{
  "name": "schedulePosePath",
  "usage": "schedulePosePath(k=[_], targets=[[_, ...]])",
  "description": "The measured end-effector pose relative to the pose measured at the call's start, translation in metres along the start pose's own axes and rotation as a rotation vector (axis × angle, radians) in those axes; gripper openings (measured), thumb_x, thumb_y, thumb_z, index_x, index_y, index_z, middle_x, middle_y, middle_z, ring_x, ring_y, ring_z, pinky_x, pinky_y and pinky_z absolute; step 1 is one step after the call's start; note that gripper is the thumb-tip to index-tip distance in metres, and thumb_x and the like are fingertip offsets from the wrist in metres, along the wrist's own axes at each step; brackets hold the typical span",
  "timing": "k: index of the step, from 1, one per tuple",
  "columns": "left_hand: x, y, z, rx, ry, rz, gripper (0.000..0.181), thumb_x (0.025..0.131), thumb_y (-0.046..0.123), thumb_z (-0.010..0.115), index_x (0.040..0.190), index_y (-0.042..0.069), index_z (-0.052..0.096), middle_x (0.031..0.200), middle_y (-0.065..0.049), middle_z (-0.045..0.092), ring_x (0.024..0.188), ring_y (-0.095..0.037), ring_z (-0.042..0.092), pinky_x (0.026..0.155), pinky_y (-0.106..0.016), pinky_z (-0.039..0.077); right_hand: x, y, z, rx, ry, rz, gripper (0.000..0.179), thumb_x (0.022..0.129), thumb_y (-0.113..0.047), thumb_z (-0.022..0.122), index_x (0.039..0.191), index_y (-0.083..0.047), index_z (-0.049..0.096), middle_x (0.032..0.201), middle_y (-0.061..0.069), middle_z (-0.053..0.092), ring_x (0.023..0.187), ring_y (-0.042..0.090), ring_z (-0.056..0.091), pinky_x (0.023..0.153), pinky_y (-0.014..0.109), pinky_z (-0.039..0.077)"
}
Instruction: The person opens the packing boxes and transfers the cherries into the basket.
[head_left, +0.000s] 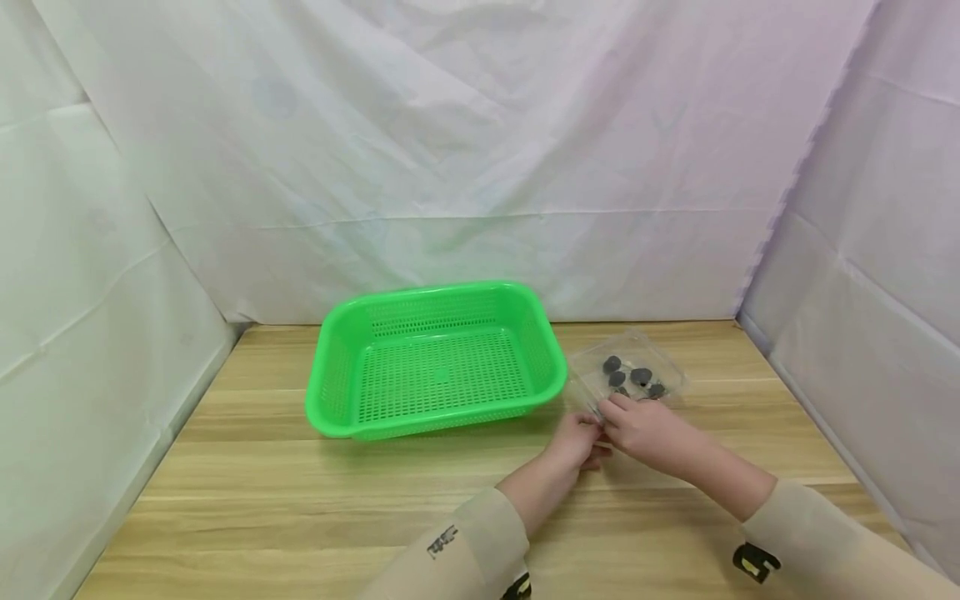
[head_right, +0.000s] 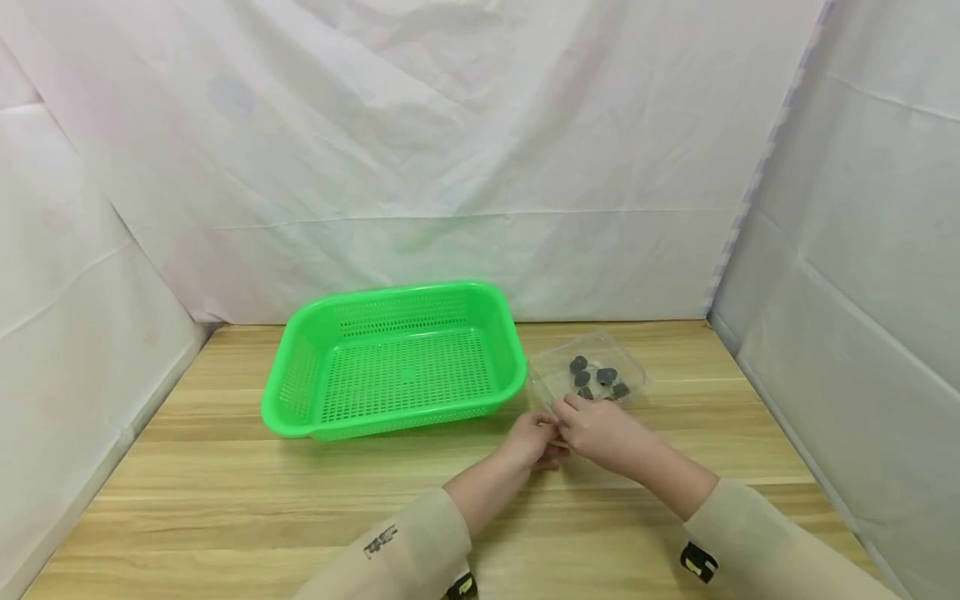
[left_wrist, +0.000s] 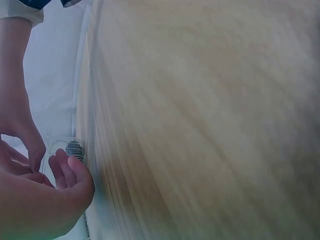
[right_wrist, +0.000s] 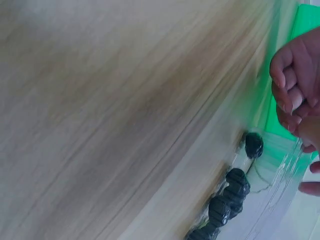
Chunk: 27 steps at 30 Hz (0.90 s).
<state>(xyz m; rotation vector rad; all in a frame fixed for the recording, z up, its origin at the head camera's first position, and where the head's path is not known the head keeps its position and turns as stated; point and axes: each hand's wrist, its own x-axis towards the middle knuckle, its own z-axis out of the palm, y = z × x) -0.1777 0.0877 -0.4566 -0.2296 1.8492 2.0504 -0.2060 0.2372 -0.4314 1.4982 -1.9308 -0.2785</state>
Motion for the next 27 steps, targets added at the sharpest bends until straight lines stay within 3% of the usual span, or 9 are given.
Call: schedulePosePath(k=[6, 13, 17, 22, 27], targets=[[0.005, 0.002, -0.005, 0.029, -0.043, 0.001, 0.008, 0.095, 0.006, 0.052, 0.09, 0.006, 0.059, 0.081, -0.008, 0.071, 0.081, -0.029, 0.071, 0.049, -0.021, 0.043, 0.003, -0.002, 0.001, -0.043, -0.04, 0.001, 0.06, 0.103, 0.002, 0.013, 0.069, -0.002, 0.061, 0.077, 0.006, 0.042, 0.064, 0.018, 0.037, 0.047, 0.026, 0.037], [0.007, 0.005, -0.008, 0.035, -0.069, -0.009, 0.011, 0.094, 0.007, 0.052, 0.094, 0.003, 0.063, 0.084, -0.01, 0.072, 0.086, -0.031, 0.071, 0.051, -0.021, 0.046, 0.006, -0.002, 0.001, -0.06, -0.055, -0.003, 0.048, 0.097, 0.003, 0.021, 0.067, -0.003, 0.057, 0.076, 0.007, 0.04, 0.063, 0.018, 0.037, 0.042, 0.023, 0.034], [0.006, 0.007, -0.009, 0.018, -0.065, -0.014, 0.013, 0.094, 0.005, 0.052, 0.097, 0.002, 0.064, 0.083, -0.01, 0.072, 0.08, -0.027, 0.071, 0.052, -0.022, 0.046, 0.006, -0.001, 0.003, -0.075, -0.059, 0.003, 0.054, 0.1, 0.004, 0.015, 0.067, -0.004, 0.057, 0.074, 0.006, 0.039, 0.063, 0.018, 0.036, 0.043, 0.022, 0.031], [0.007, 0.006, -0.006, -0.013, -0.035, -0.029, 0.008, 0.093, 0.002, 0.051, 0.092, 0.003, 0.059, 0.08, -0.012, 0.071, 0.07, -0.021, 0.068, 0.056, -0.025, 0.05, 0.003, -0.001, 0.011, -0.065, -0.004, -0.007, 0.049, 0.1, 0.002, 0.019, 0.066, -0.004, 0.053, 0.073, 0.006, 0.038, 0.061, 0.017, 0.034, 0.043, 0.021, 0.027], [0.005, 0.005, -0.002, -0.091, -0.013, -0.022, 0.011, 0.093, 0.0, 0.046, 0.087, 0.008, 0.051, 0.075, -0.009, 0.068, 0.062, -0.016, 0.063, 0.058, -0.027, 0.051, 0.005, -0.002, 0.009, -0.071, 0.021, -0.002, 0.049, 0.103, 0.001, 0.02, 0.066, -0.004, 0.051, 0.074, 0.006, 0.039, 0.063, 0.018, 0.036, 0.045, 0.023, 0.034]])
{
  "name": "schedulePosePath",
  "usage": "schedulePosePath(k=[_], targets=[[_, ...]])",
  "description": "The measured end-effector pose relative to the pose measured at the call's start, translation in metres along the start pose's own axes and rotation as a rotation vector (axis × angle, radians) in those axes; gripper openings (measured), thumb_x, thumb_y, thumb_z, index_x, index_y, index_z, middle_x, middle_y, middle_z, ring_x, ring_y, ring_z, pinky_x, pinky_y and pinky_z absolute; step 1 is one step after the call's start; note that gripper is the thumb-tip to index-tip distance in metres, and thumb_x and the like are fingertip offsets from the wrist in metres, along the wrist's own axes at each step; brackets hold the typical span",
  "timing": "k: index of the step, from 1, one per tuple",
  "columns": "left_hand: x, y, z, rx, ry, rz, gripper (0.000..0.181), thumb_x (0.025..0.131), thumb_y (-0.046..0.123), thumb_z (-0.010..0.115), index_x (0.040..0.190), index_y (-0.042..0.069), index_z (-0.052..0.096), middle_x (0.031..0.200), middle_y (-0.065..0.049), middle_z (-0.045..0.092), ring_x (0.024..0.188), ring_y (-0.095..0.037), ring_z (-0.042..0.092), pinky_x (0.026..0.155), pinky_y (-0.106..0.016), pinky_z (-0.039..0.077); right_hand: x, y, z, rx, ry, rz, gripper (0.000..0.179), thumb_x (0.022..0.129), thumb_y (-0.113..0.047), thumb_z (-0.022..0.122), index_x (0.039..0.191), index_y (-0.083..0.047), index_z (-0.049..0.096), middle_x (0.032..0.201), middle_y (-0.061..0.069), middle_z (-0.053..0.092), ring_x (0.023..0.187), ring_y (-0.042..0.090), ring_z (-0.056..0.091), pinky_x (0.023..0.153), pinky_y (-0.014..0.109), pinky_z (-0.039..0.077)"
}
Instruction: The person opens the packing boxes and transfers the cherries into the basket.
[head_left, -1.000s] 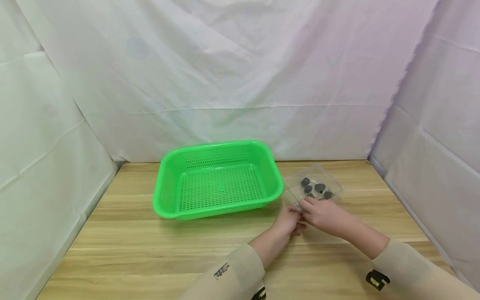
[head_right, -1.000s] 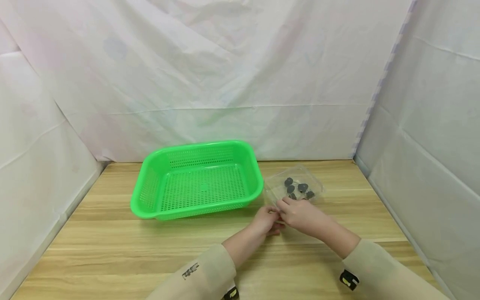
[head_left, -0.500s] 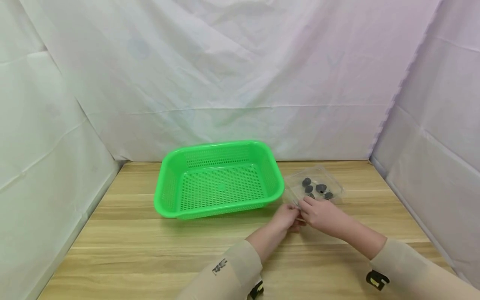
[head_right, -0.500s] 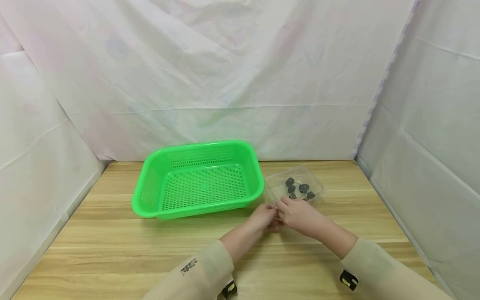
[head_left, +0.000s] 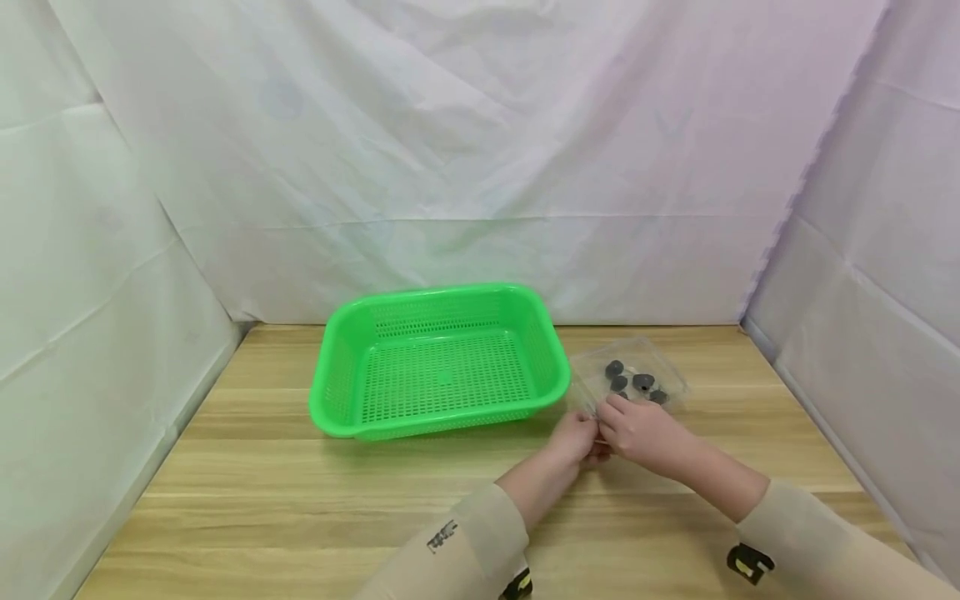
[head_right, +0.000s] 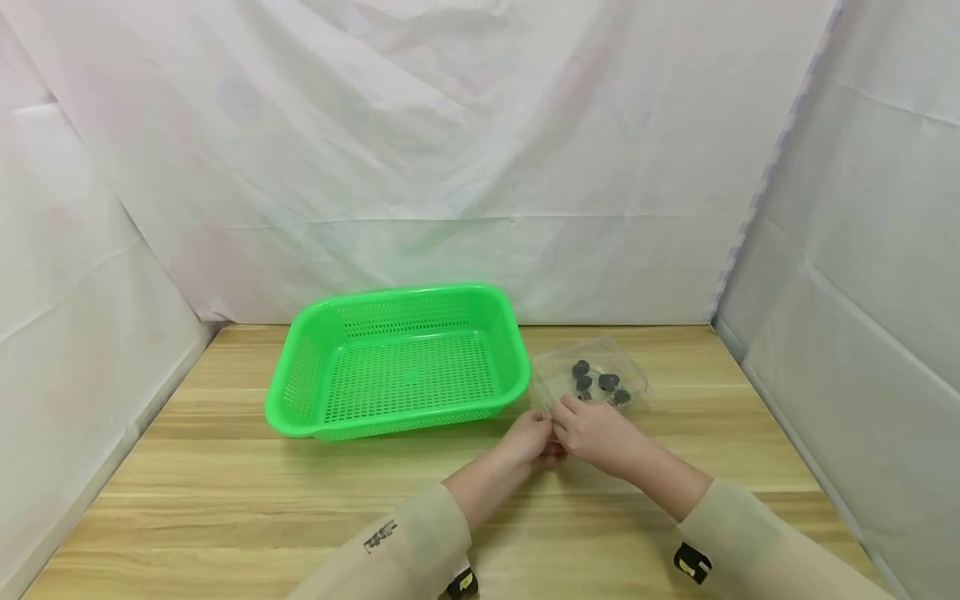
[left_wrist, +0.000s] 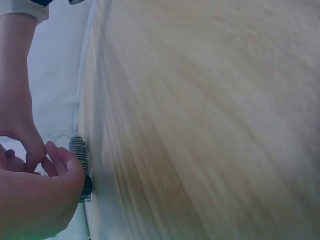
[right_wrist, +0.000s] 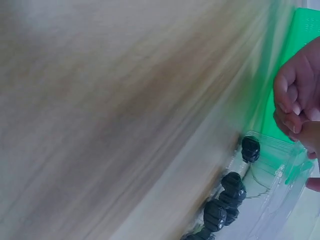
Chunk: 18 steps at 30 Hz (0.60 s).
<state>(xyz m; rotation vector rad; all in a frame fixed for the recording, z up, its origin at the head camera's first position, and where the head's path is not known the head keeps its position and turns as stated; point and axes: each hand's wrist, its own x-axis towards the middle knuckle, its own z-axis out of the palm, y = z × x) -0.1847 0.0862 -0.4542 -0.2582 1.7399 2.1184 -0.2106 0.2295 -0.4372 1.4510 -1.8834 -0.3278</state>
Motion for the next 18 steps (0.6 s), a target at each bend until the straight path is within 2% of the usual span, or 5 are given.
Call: schedulePosePath(k=[6, 11, 15, 18], targets=[[-0.002, -0.001, 0.002, 0.005, 0.011, 0.009, 0.011, 0.093, 0.001, 0.047, 0.087, 0.008, 0.052, 0.074, -0.01, 0.069, 0.064, -0.019, 0.066, 0.06, -0.029, 0.053, 0.001, -0.001, -0.004, 0.016, -0.015, 0.021, 0.05, 0.103, 0.003, 0.019, 0.068, -0.003, 0.054, 0.075, 0.006, 0.04, 0.064, 0.018, 0.038, 0.047, 0.024, 0.038], [-0.002, 0.0, 0.001, 0.032, 0.006, 0.003, 0.007, 0.093, 0.006, 0.051, 0.092, 0.006, 0.058, 0.074, -0.009, 0.07, 0.064, -0.017, 0.066, 0.054, -0.023, 0.049, -0.002, 0.0, -0.008, 0.049, -0.009, 0.053, 0.051, 0.102, 0.002, 0.02, 0.071, -0.002, 0.06, 0.08, 0.006, 0.048, 0.069, 0.02, 0.047, 0.051, 0.026, 0.044], [-0.002, -0.001, 0.0, 0.042, 0.007, -0.003, 0.008, 0.094, 0.009, 0.055, 0.087, 0.007, 0.059, 0.074, -0.008, 0.069, 0.065, -0.016, 0.067, 0.052, -0.02, 0.047, -0.007, -0.001, -0.007, 0.056, 0.018, 0.074, 0.048, 0.103, -0.002, 0.026, 0.073, -0.002, 0.063, 0.082, 0.007, 0.053, 0.07, 0.022, 0.051, 0.053, 0.028, 0.046], [-0.002, -0.001, 0.0, 0.025, 0.001, -0.002, 0.011, 0.093, 0.009, 0.058, 0.083, 0.007, 0.059, 0.071, -0.007, 0.067, 0.061, -0.013, 0.065, 0.054, -0.02, 0.05, -0.012, -0.001, -0.006, 0.063, 0.03, 0.107, 0.047, 0.104, -0.006, 0.029, 0.073, -0.002, 0.064, 0.08, 0.007, 0.054, 0.068, 0.021, 0.051, 0.054, 0.029, 0.046]])
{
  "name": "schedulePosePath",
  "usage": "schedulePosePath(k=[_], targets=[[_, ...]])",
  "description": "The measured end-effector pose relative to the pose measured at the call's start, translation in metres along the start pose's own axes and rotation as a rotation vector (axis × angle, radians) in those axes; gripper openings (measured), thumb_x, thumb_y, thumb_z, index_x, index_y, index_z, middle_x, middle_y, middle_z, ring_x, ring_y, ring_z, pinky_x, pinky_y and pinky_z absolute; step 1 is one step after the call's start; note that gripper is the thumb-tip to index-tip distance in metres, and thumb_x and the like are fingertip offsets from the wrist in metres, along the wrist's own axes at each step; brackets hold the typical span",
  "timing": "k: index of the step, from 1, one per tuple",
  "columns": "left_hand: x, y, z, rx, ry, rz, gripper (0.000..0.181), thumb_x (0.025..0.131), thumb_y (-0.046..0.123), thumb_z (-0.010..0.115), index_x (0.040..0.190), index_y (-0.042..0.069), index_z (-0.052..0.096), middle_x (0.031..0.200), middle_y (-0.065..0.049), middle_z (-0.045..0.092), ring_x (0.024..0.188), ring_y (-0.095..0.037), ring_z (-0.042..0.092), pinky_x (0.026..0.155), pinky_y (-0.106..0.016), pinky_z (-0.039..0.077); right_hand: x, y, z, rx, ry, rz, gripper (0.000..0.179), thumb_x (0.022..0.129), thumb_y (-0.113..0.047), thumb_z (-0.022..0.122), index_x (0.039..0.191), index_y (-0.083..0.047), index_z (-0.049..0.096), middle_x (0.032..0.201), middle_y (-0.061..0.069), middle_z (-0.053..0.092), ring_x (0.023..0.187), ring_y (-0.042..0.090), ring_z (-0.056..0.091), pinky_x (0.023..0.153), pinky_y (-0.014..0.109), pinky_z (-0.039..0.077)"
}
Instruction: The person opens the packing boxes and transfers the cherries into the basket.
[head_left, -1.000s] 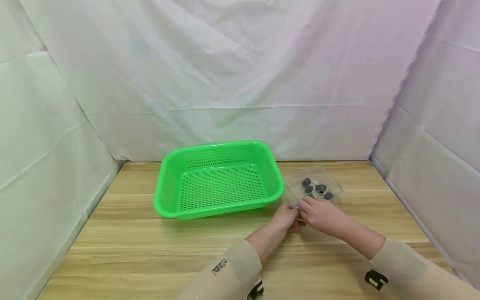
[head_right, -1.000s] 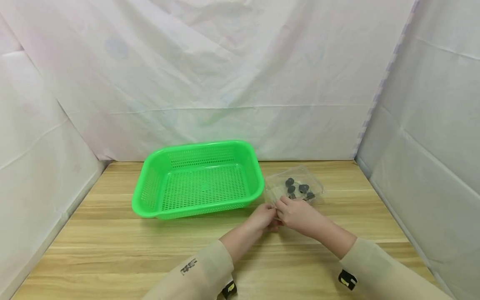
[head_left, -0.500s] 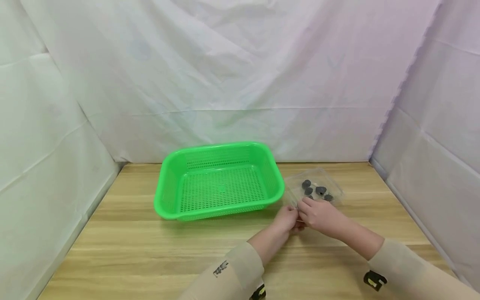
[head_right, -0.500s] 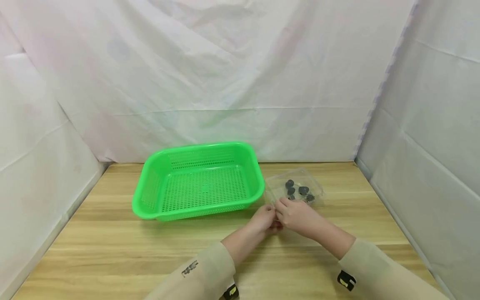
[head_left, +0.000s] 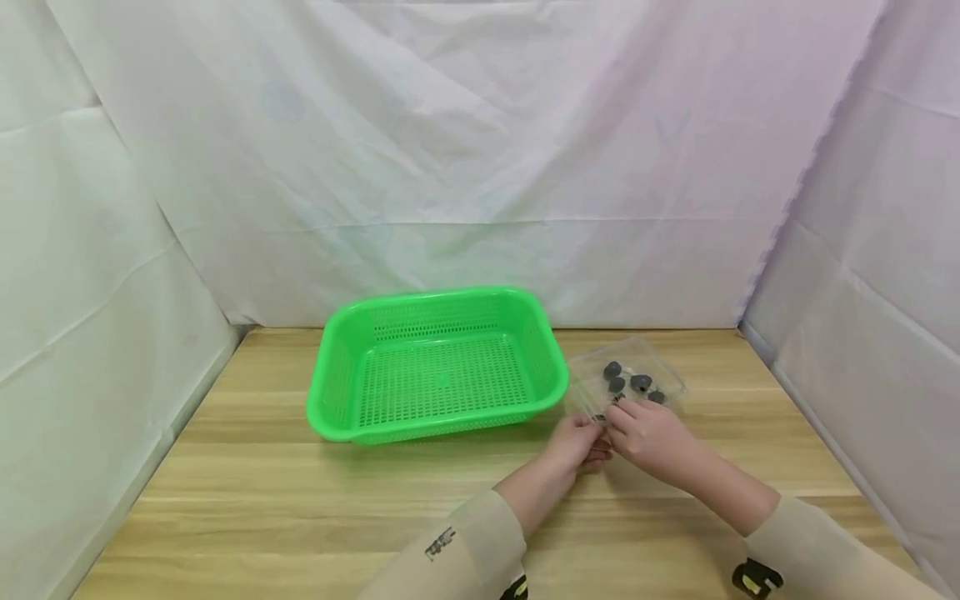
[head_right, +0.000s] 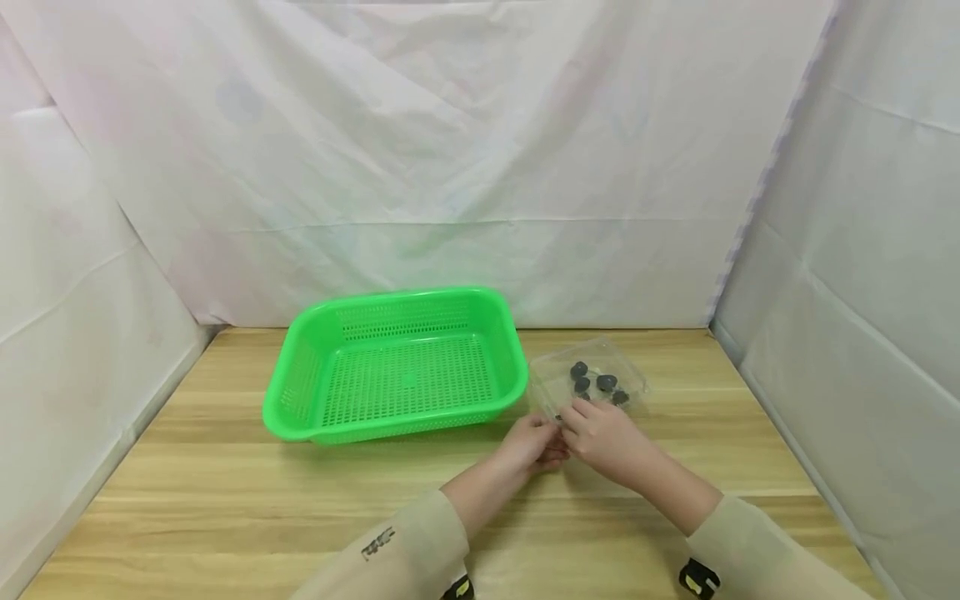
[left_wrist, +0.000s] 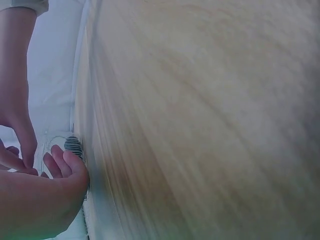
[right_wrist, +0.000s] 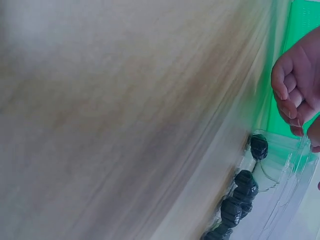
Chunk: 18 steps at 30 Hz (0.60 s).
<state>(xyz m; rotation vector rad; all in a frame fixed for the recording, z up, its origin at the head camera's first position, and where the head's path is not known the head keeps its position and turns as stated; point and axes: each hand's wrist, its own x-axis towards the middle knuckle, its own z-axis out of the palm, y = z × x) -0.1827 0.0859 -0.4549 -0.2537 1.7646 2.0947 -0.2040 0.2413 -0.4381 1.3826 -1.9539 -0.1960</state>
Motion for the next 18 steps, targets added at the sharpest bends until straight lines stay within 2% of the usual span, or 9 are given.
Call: schedulePosePath(k=[4, 8, 13, 18], targets=[[0.001, 0.0, -0.001, -0.005, -0.005, -0.005, 0.008, 0.093, 0.008, 0.058, 0.086, 0.005, 0.06, 0.068, -0.005, 0.064, 0.057, -0.009, 0.061, 0.057, -0.023, 0.054, -0.006, 0.001, -0.001, 0.05, 0.015, 0.074, 0.049, 0.105, -0.013, 0.028, 0.08, -0.002, 0.069, 0.081, 0.006, 0.055, 0.07, 0.021, 0.054, 0.057, 0.033, 0.049], [0.0, 0.0, -0.001, 0.012, -0.006, -0.01, 0.005, 0.093, 0.007, 0.055, 0.091, 0.004, 0.059, 0.072, -0.007, 0.066, 0.061, -0.011, 0.063, 0.062, -0.026, 0.055, -0.012, 0.003, -0.007, 0.102, 0.036, 0.139, 0.047, 0.104, -0.014, 0.03, 0.085, -0.001, 0.071, 0.083, 0.007, 0.059, 0.072, 0.023, 0.056, 0.059, 0.036, 0.051], [-0.001, 0.002, -0.002, 0.017, -0.007, -0.024, 0.004, 0.093, 0.008, 0.056, 0.09, 0.006, 0.057, 0.075, -0.009, 0.066, 0.06, -0.012, 0.063, 0.063, -0.029, 0.056, -0.021, 0.009, -0.015, 0.129, 0.052, 0.194, 0.044, 0.102, -0.014, 0.033, 0.084, 0.0, 0.071, 0.086, 0.008, 0.062, 0.074, 0.025, 0.059, 0.061, 0.037, 0.052], [-0.001, 0.001, -0.004, 0.025, -0.016, -0.033, 0.006, 0.093, 0.007, 0.057, 0.088, 0.008, 0.055, 0.074, -0.009, 0.066, 0.058, -0.011, 0.061, 0.061, -0.03, 0.055, -0.027, 0.018, -0.02, 0.129, 0.065, 0.223, 0.041, 0.099, -0.013, 0.034, 0.08, -0.001, 0.069, 0.085, 0.009, 0.062, 0.071, 0.025, 0.058, 0.057, 0.037, 0.049]])
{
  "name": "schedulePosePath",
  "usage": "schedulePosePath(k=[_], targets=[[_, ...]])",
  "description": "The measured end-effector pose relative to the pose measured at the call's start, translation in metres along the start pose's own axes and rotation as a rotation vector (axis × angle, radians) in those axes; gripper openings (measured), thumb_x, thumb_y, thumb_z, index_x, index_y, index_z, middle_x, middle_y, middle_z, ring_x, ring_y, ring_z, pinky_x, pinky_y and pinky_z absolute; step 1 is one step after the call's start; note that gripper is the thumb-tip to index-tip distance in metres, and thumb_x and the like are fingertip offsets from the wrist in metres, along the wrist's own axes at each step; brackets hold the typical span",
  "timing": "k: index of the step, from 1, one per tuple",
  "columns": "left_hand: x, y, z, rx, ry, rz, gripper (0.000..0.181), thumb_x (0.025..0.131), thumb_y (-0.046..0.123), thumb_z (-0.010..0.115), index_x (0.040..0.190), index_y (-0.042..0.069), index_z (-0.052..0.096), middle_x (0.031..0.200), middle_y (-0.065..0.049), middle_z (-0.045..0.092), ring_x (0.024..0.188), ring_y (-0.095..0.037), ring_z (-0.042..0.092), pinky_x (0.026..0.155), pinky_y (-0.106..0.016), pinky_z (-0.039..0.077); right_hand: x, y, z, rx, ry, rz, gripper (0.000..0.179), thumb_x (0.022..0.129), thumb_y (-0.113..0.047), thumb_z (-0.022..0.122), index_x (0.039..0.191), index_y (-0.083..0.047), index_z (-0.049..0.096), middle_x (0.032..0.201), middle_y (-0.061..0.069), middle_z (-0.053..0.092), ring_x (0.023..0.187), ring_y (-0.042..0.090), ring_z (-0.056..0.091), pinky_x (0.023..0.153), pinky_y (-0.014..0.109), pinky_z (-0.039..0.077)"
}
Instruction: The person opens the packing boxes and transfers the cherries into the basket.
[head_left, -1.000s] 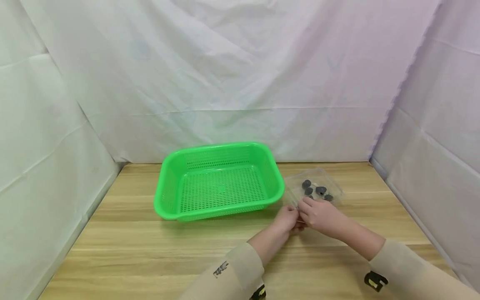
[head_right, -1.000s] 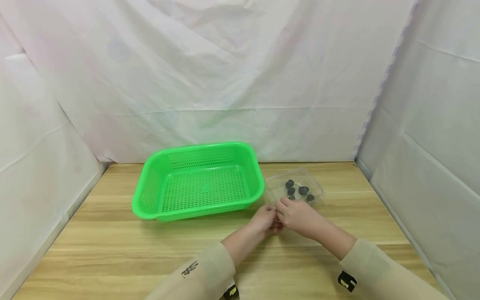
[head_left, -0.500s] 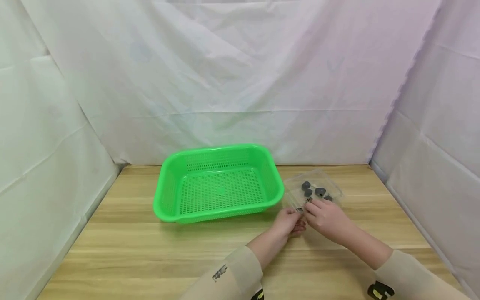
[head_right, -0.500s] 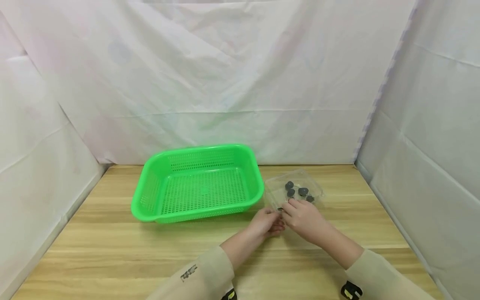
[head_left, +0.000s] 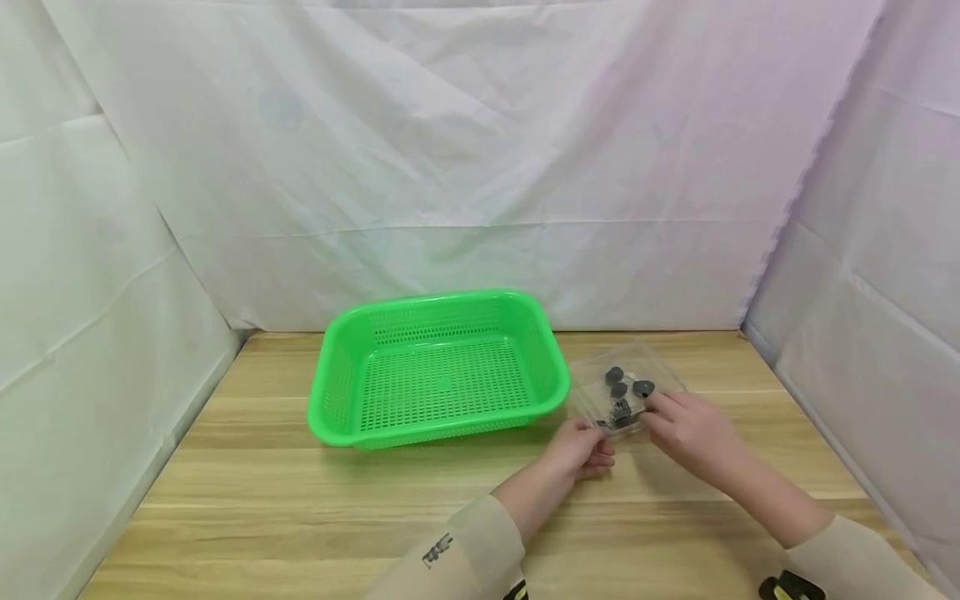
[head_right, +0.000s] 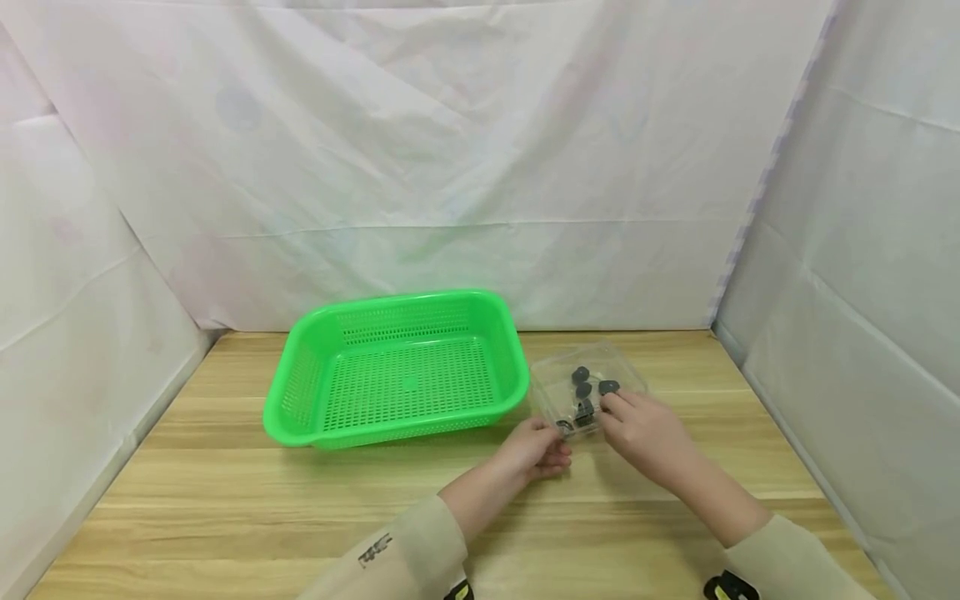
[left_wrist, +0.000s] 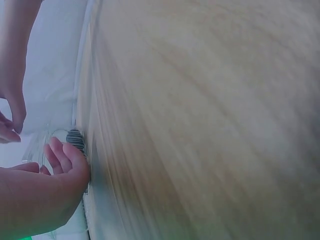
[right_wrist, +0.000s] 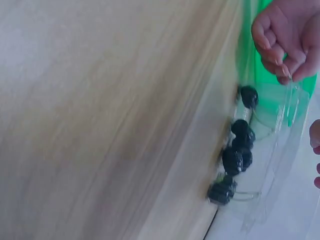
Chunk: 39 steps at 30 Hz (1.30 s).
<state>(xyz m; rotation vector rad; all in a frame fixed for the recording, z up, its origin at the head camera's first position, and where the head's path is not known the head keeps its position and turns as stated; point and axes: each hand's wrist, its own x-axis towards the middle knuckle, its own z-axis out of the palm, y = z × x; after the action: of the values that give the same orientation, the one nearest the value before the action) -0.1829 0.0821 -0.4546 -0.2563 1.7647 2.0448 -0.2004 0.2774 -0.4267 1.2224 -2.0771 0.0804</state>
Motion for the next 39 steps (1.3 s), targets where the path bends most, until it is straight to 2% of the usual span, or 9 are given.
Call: schedulePosePath(k=[7, 12, 17, 18, 21, 26, 29, 31, 39], targets=[[0.003, -0.001, -0.002, 0.015, -0.012, -0.011, 0.005, 0.093, 0.005, 0.054, 0.089, 0.006, 0.053, 0.078, -0.013, 0.068, 0.057, -0.011, 0.06, 0.063, -0.032, 0.056, -0.011, 0.014, -0.006, -0.002, 0.078, 0.038, 0.035, 0.093, -0.013, 0.038, 0.076, -0.002, 0.067, 0.078, 0.007, 0.061, 0.063, 0.024, 0.054, 0.049, 0.038, 0.046], [0.003, 0.002, -0.004, 0.018, -0.016, -0.02, 0.003, 0.094, 0.007, 0.052, 0.093, 0.006, 0.054, 0.078, -0.013, 0.068, 0.059, -0.013, 0.062, 0.064, -0.032, 0.056, -0.028, 0.027, -0.015, 0.02, 0.008, 0.119, 0.039, 0.094, -0.02, 0.039, 0.078, -0.002, 0.069, 0.08, 0.007, 0.061, 0.065, 0.025, 0.055, 0.049, 0.037, 0.047], [0.003, 0.004, -0.007, 0.03, -0.015, -0.023, 0.006, 0.095, 0.008, 0.051, 0.097, 0.006, 0.056, 0.083, -0.018, 0.069, 0.062, -0.015, 0.065, 0.066, -0.034, 0.057, -0.041, 0.034, -0.021, 0.019, -0.076, 0.197, 0.013, 0.08, -0.014, 0.061, 0.079, -0.005, 0.07, 0.082, 0.005, 0.063, 0.068, 0.025, 0.058, 0.052, 0.037, 0.049], [0.003, 0.004, -0.007, 0.035, -0.015, -0.023, 0.006, 0.096, 0.008, 0.051, 0.098, 0.006, 0.056, 0.084, -0.018, 0.069, 0.061, -0.015, 0.065, 0.065, -0.033, 0.056, -0.042, 0.035, -0.021, 0.013, -0.09, 0.211, 0.01, 0.077, -0.014, 0.064, 0.079, -0.006, 0.07, 0.082, 0.005, 0.063, 0.068, 0.025, 0.058, 0.052, 0.037, 0.05], [0.004, 0.004, -0.009, 0.064, -0.023, -0.01, 0.008, 0.096, 0.009, 0.051, 0.1, 0.005, 0.057, 0.085, -0.018, 0.069, 0.063, -0.016, 0.066, 0.062, -0.031, 0.055, -0.046, 0.037, -0.022, -0.009, -0.124, 0.248, 0.017, 0.08, -0.023, 0.065, 0.079, -0.006, 0.071, 0.083, 0.005, 0.062, 0.07, 0.025, 0.059, 0.052, 0.038, 0.05], [0.005, 0.005, -0.013, 0.134, -0.032, 0.011, 0.009, 0.096, 0.01, 0.051, 0.1, 0.006, 0.057, 0.086, -0.016, 0.07, 0.064, -0.018, 0.067, 0.054, -0.025, 0.051, -0.05, 0.038, -0.022, -0.032, -0.168, 0.271, 0.044, 0.094, -0.043, 0.053, 0.081, -0.006, 0.071, 0.084, 0.006, 0.062, 0.071, 0.026, 0.058, 0.052, 0.038, 0.05], [0.006, 0.006, -0.015, 0.147, -0.033, 0.002, 0.007, 0.095, 0.01, 0.051, 0.097, 0.007, 0.057, 0.087, -0.016, 0.071, 0.06, -0.013, 0.063, 0.051, -0.022, 0.047, -0.052, 0.039, -0.02, -0.04, -0.184, 0.271, 0.061, 0.099, -0.053, 0.039, 0.08, -0.005, 0.071, 0.083, 0.007, 0.062, 0.07, 0.026, 0.059, 0.052, 0.039, 0.05], [0.007, 0.007, -0.016, 0.154, -0.039, -0.003, 0.005, 0.095, 0.01, 0.052, 0.095, 0.008, 0.056, 0.089, -0.017, 0.071, 0.059, -0.012, 0.062, 0.05, -0.021, 0.045, -0.053, 0.039, -0.019, -0.045, -0.192, 0.266, 0.074, 0.1, -0.056, 0.021, 0.081, -0.004, 0.071, 0.083, 0.007, 0.062, 0.068, 0.025, 0.059, 0.051, 0.039, 0.05], [0.008, 0.008, -0.017, 0.185, -0.073, -0.027, 0.006, 0.099, 0.01, 0.05, 0.096, 0.008, 0.054, 0.089, -0.013, 0.071, 0.065, -0.014, 0.065, 0.054, -0.024, 0.047, -0.057, 0.042, -0.015, -0.04, -0.202, 0.221, 0.076, 0.102, -0.052, 0.017, 0.083, -0.002, 0.071, 0.08, 0.007, 0.06, 0.066, 0.025, 0.058, 0.051, 0.039, 0.049]])
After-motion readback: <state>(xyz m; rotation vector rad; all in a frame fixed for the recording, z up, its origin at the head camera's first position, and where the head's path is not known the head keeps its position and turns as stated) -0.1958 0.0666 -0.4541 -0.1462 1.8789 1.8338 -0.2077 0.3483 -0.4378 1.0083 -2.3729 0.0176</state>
